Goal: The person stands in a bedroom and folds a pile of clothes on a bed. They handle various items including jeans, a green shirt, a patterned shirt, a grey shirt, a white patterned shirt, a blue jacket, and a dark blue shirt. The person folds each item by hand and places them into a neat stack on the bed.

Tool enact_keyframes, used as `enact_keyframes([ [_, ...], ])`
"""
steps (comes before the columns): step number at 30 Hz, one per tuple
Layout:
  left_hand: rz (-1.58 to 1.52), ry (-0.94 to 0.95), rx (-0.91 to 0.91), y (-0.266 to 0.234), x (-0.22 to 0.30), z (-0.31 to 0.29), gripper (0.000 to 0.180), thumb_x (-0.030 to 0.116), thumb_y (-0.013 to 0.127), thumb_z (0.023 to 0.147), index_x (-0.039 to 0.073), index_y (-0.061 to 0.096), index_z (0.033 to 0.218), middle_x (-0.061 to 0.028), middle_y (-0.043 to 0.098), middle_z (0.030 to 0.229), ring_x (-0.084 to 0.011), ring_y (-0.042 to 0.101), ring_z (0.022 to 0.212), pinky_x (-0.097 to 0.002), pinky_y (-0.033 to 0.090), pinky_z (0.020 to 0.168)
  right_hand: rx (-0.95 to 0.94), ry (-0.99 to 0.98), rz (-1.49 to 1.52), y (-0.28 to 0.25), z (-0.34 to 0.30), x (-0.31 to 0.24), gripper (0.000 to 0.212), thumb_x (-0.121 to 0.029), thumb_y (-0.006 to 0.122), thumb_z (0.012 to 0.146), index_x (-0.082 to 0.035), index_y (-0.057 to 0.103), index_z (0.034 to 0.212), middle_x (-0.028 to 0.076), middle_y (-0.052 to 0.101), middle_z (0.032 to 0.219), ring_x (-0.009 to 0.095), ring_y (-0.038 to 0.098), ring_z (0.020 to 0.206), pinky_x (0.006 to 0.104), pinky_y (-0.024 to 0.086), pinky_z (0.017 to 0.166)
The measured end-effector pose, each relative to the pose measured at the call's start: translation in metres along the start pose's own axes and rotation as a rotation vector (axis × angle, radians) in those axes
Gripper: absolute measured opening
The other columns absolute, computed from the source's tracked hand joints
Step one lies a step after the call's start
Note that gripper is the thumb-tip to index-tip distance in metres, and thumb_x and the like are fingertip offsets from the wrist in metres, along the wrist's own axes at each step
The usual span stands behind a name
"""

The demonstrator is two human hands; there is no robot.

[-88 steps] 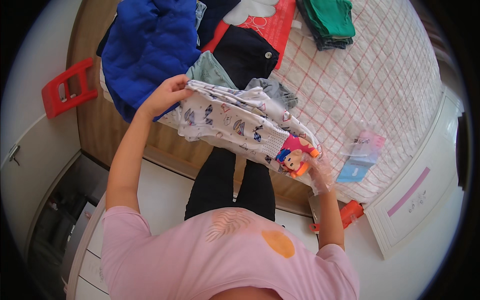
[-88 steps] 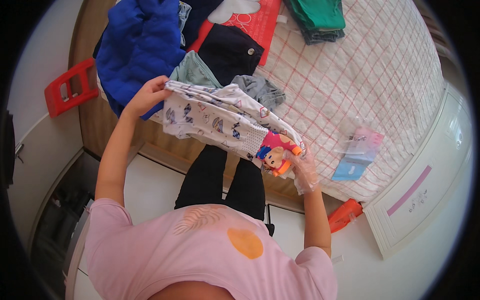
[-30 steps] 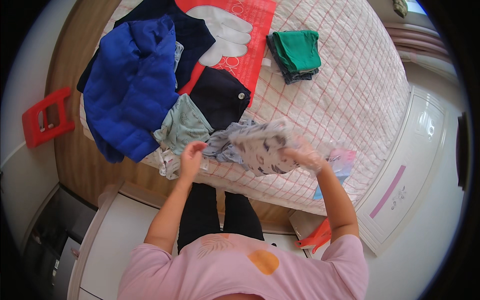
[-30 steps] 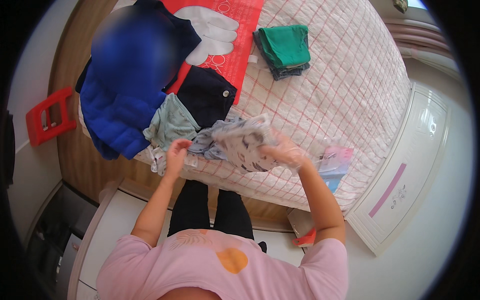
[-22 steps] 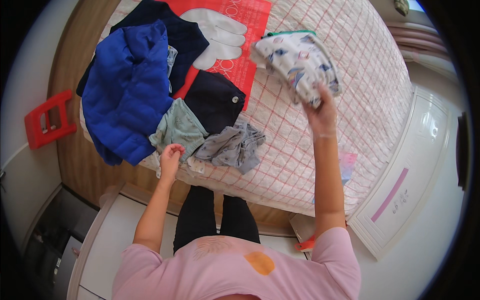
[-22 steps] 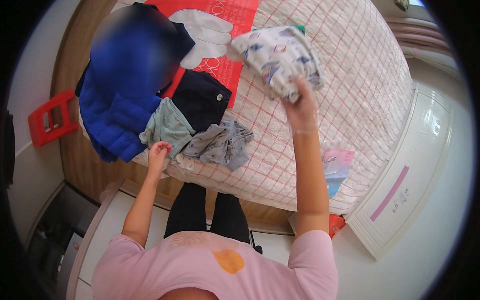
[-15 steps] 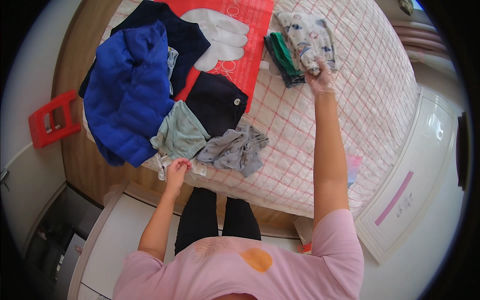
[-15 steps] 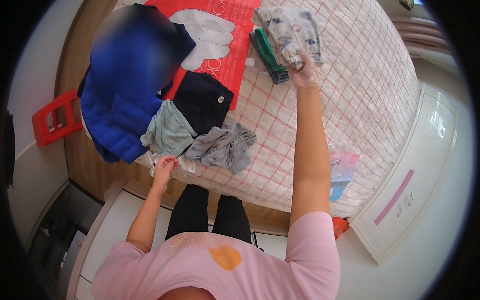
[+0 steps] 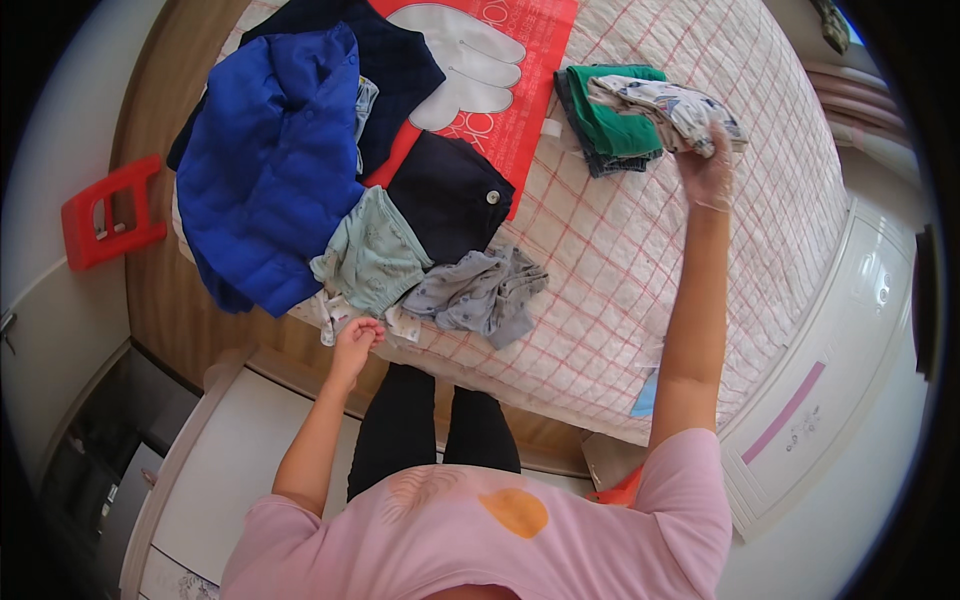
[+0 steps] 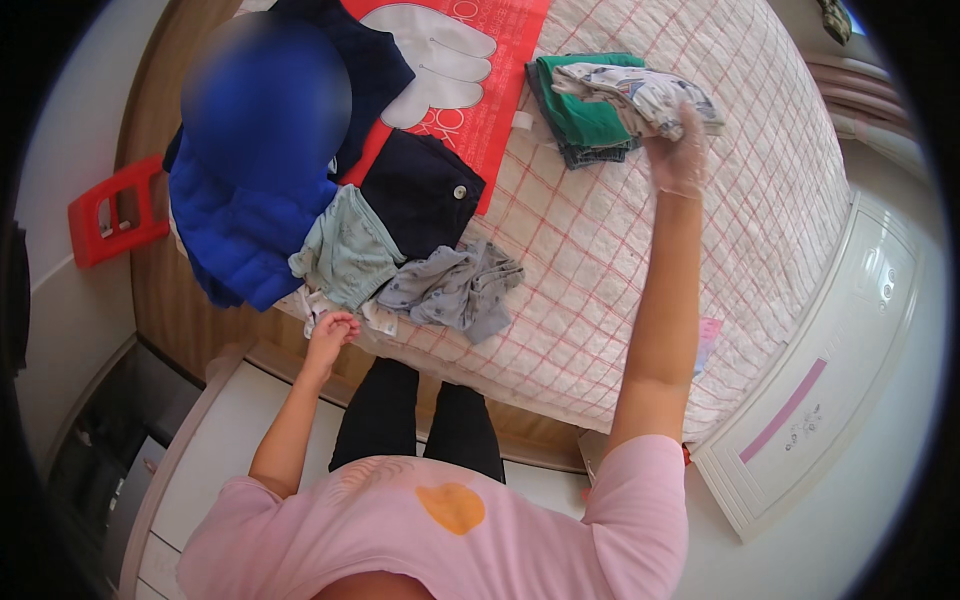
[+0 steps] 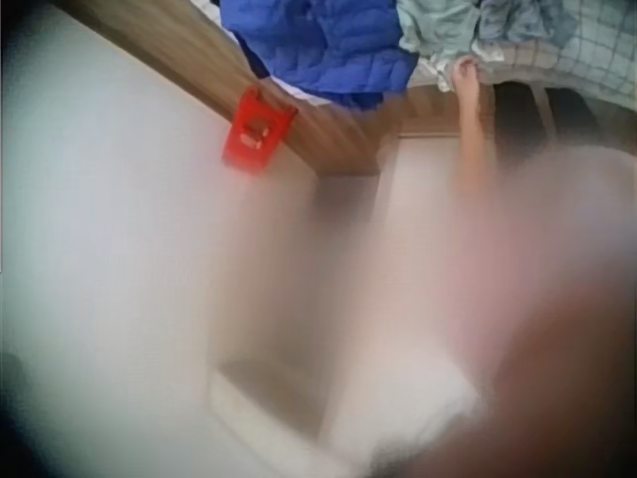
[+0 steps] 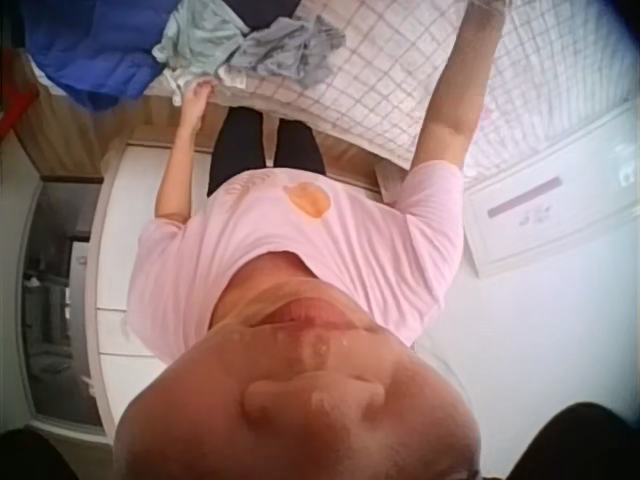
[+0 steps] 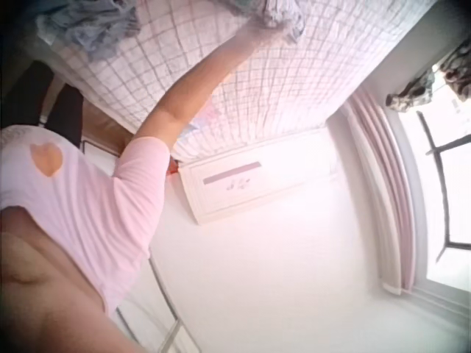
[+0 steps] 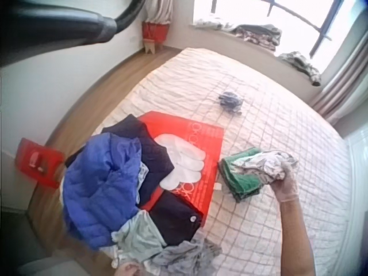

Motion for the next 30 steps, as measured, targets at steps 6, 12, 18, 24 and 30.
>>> enact_keyframes([
  [6, 0.437, 0.672, 0.018, 0.084, 0.154, -0.031, 0.021, -0.001, 0.053, 0.081, -0.001, 0.052, 0.101, -0.0077, 0.058, 0.093, -0.0155, 0.057, 0.087, -0.0269, 0.045, 0.078, 0.252, 0.098, -0.596, 0.028, -0.085, -0.042, 0.046, -0.022, 0.063, 0.079, 0.005, 0.047, 0.112, 0.014, 0.055, 0.107, 0.022, 0.057, 0.096, 0.0305, 0.05, 0.077],
  [12, -0.17, 0.522, -0.306, 0.2, 0.199, 0.011, 0.027, 0.005, 0.052, 0.085, -0.001, 0.044, 0.11, -0.0102, 0.053, 0.104, -0.0163, 0.054, 0.097, -0.0267, 0.042, 0.085, -0.083, 0.148, -0.854, 0.076, -0.138, -0.037, 0.041, -0.011, 0.062, 0.076, 0.002, 0.048, 0.112, 0.008, 0.059, 0.097, 0.014, 0.057, 0.087, 0.0263, 0.048, 0.071],
  [18, -0.401, -0.03, -0.525, 0.295, 0.182, 0.086, 0.06, 0.021, 0.061, 0.082, -0.004, 0.03, 0.126, -0.0169, 0.042, 0.122, -0.0255, 0.044, 0.112, -0.0336, 0.039, 0.093, -0.1, 0.221, -1.358, 0.066, -0.191, -0.059, 0.03, -0.003, 0.055, 0.074, 0.0, 0.055, 0.104, 0.003, 0.057, 0.079, 0.007, 0.051, 0.068, 0.0226, 0.042, 0.058],
  [24, -0.356, -0.104, -0.343, 0.378, 0.18, 0.16, 0.094, 0.043, 0.074, 0.067, -0.004, 0.024, 0.131, -0.0179, 0.036, 0.131, -0.0308, 0.03, 0.124, -0.0446, 0.026, 0.101, 0.018, 0.195, -1.531, 0.0, -0.253, -0.064, 0.03, -0.001, 0.056, 0.069, -0.001, 0.057, 0.099, 0.013, 0.055, 0.078, 0.026, 0.052, 0.073, 0.033, 0.041, 0.067],
  [30, -0.356, -0.195, -0.164, 0.404, 0.177, 0.243, 0.09, 0.045, 0.08, 0.056, -0.002, 0.041, 0.122, -0.0111, 0.05, 0.121, -0.0235, 0.049, 0.105, -0.0456, 0.034, 0.092, 0.125, 0.282, -1.357, -0.074, -0.313, -0.051, 0.033, -0.002, 0.058, 0.068, -0.001, 0.057, 0.101, 0.014, 0.056, 0.081, 0.027, 0.054, 0.077, 0.034, 0.043, 0.07],
])
Point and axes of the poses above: each hand's wrist, its own z-axis towards the middle knuckle, its own y-axis out of the palm, x = y × z, the point moved 6 cm from there along z, towards the middle knuckle
